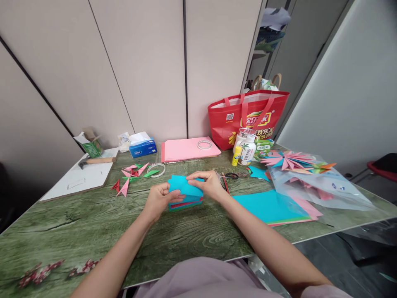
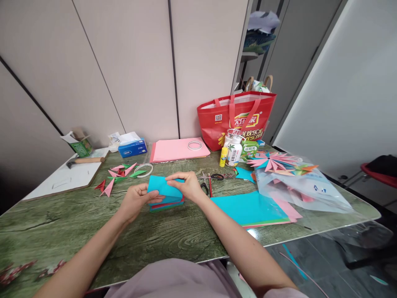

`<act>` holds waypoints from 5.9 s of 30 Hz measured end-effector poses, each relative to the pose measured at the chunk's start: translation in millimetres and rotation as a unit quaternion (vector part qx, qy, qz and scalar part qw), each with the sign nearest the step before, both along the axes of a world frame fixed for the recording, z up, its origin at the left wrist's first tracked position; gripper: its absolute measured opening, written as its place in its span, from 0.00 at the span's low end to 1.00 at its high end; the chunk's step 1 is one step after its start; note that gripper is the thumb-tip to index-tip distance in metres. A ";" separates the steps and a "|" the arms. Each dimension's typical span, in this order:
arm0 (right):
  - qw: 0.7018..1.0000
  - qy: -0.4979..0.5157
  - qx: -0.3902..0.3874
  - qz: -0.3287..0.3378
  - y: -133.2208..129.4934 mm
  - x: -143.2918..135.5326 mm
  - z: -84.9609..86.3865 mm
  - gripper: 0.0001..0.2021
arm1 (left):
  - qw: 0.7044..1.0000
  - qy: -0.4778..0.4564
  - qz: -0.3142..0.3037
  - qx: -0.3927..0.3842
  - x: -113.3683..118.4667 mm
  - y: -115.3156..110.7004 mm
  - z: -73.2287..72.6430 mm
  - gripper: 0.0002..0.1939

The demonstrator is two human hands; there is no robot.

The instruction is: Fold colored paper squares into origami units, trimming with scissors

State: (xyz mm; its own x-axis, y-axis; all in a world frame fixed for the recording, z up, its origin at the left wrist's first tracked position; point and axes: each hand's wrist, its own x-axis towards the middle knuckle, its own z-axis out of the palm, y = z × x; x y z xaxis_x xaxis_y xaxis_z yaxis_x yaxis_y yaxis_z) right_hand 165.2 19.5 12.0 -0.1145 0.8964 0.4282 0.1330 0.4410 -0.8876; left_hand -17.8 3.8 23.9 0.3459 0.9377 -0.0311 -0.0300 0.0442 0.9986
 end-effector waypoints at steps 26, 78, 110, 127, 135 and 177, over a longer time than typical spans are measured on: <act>0.999 -0.023 0.043 0.022 2.4 -1.8 -7.7 0.06 | 0.996 0.005 -0.058 0.066 1.6 0.4 -4.2 0.21; 0.994 -0.097 0.031 -0.033 11.9 3.0 -21.3 0.28 | 0.991 -0.096 0.053 0.071 4.9 7.0 -4.4 0.14; 0.997 0.066 -0.013 0.029 -9.4 -23.7 -16.8 0.15 | 0.994 -0.096 0.014 0.057 5.0 5.7 -4.4 0.18; 0.999 0.034 -0.009 -0.010 1.4 -12.4 -17.7 0.06 | 0.977 0.023 0.041 0.209 0.0 7.6 -1.9 0.38; 0.999 0.014 -0.044 0.018 -2.9 -8.7 -10.4 0.12 | 0.926 0.190 0.019 0.326 -6.2 5.0 0.6 0.17; 0.996 -0.036 0.076 -0.034 -16.1 -19.0 -5.1 0.46 | 0.993 -0.044 0.038 0.099 0.7 5.8 -0.3 0.31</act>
State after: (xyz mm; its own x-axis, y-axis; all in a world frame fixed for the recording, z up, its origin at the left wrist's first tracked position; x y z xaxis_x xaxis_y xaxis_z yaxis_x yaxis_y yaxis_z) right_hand 146.3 3.3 6.9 -0.0910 0.8290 0.5518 0.2269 0.5568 -0.7990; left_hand -17.1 9.6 23.6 0.2671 0.9459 0.1843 -0.1143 -0.1589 0.9807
